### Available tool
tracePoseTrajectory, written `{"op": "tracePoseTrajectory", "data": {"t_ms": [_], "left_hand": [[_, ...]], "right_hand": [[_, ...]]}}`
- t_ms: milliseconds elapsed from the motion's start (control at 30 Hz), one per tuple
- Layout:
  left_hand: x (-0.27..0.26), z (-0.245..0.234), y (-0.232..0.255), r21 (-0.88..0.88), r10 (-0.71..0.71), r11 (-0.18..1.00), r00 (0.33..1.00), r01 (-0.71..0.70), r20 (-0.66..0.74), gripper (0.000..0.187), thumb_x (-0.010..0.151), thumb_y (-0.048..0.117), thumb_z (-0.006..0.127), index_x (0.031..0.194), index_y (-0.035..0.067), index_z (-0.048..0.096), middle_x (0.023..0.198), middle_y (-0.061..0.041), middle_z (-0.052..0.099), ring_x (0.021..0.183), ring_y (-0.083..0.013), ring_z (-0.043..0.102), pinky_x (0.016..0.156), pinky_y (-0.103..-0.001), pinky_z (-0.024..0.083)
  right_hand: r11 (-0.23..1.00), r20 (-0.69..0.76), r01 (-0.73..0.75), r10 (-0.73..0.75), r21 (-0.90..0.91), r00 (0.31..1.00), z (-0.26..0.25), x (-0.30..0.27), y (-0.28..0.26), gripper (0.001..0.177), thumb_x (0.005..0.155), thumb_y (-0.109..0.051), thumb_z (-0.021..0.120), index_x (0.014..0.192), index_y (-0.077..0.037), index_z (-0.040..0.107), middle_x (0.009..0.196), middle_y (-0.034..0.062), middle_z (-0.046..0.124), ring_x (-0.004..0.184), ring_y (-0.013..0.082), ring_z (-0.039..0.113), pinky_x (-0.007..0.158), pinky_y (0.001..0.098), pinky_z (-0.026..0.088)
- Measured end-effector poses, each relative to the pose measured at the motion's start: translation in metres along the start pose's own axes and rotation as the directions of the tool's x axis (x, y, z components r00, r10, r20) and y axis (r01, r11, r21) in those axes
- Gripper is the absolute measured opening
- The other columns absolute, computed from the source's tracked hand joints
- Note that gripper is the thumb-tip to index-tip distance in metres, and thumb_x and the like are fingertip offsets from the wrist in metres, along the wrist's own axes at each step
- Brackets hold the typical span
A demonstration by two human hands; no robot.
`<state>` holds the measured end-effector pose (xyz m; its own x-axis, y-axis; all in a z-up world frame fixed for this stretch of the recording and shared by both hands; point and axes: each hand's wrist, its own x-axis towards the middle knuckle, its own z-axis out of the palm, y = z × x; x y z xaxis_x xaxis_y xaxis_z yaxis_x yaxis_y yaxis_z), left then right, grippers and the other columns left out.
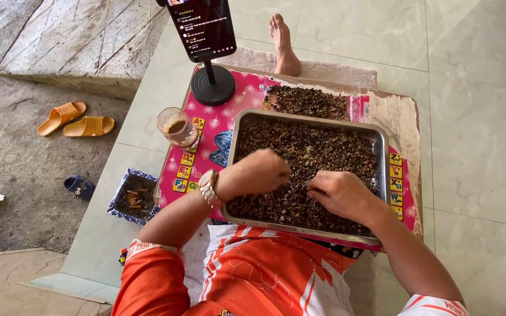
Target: Sorting coffee beans by hand from a metal tray into a separate pile on a table while sitting on the floor.
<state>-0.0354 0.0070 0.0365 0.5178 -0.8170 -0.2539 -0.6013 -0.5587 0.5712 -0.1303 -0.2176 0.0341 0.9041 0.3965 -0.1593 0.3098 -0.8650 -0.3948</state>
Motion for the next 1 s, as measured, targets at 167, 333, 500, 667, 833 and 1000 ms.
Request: {"op": "tracePoseTrajectory", "data": {"t_ms": [167,333,500,667,833,1000], "left_hand": [[0.048,-0.020,-0.034,-0.075,0.002,0.997,0.947,-0.027,-0.321,0.021,0.103,0.015,0.060,0.097,0.003,0.075,0.078,-0.015,0.073,0.065,-0.0254,0.072,0.063,-0.033,0.063],[0.078,-0.041,-0.041,-0.051,0.023,0.996,0.793,-0.068,-0.609,0.019,0.101,0.017,0.062,0.109,0.004,0.072,0.081,-0.010,0.071,0.068,-0.0200,0.071,0.061,-0.032,0.061],[0.053,-0.028,-0.030,0.064,-0.068,0.991,0.867,0.114,-0.494,0.030,0.100,0.022,0.058,0.125,0.006,0.065,0.092,-0.012,0.070,0.077,-0.0249,0.071,0.064,-0.036,0.058],[-0.041,-0.002,-0.004,0.070,0.037,0.998,0.801,0.006,-0.598,0.027,0.096,0.024,0.067,0.114,0.004,0.073,0.083,-0.011,0.072,0.069,-0.0222,0.070,0.060,-0.032,0.056],[-0.105,0.020,-0.057,0.005,-0.006,0.999,0.308,0.036,-0.951,0.016,0.076,0.017,0.087,0.090,0.017,0.080,0.065,-0.001,0.070,0.060,-0.0207,0.070,0.060,-0.033,0.055],[-0.137,0.016,-0.113,-0.194,-0.198,0.973,0.016,0.128,-0.980,0.046,0.094,0.021,0.085,0.128,-0.005,0.066,0.093,-0.022,0.068,0.080,-0.0316,0.064,0.071,-0.041,0.055]], "right_hand": [[0.995,-0.091,0.099,-0.100,-0.015,0.991,0.009,0.002,0.007,0.015,0.097,-0.021,0.065,0.096,-0.008,0.072,0.088,0.0077,0.073,0.079,0.0340,0.074,0.066,0.0452,0.062],[0.994,-0.155,0.104,-0.100,0.021,0.983,0.017,0.004,0.016,0.017,0.096,-0.024,0.067,0.096,-0.008,0.072,0.089,0.0096,0.072,0.080,0.0367,0.073,0.062,0.0474,0.061],[0.998,-0.157,0.050,-0.044,0.037,0.987,0.014,0.007,0.034,0.020,0.098,-0.029,0.066,0.097,-0.012,0.076,0.084,0.0063,0.074,0.074,0.0210,0.075,0.064,0.0305,0.061],[0.995,-0.304,0.052,-0.023,0.087,0.952,-0.008,0.026,0.071,0.020,0.100,-0.029,0.069,0.096,-0.010,0.076,0.080,0.0065,0.073,0.068,0.0181,0.070,0.060,0.0274,0.057],[0.995,-0.478,0.049,0.000,0.090,0.878,-0.040,0.069,0.104,0.017,0.109,-0.021,0.067,0.101,-0.008,0.074,0.079,0.0082,0.069,0.065,0.0183,0.064,0.060,0.0252,0.051],[0.970,-0.348,-0.236,0.240,0.055,0.906,-0.063,0.097,0.084,0.051,0.110,-0.036,0.064,0.139,0.006,0.059,0.081,0.0208,0.067,0.070,0.0314,0.066,0.075,0.0448,0.056]]}}
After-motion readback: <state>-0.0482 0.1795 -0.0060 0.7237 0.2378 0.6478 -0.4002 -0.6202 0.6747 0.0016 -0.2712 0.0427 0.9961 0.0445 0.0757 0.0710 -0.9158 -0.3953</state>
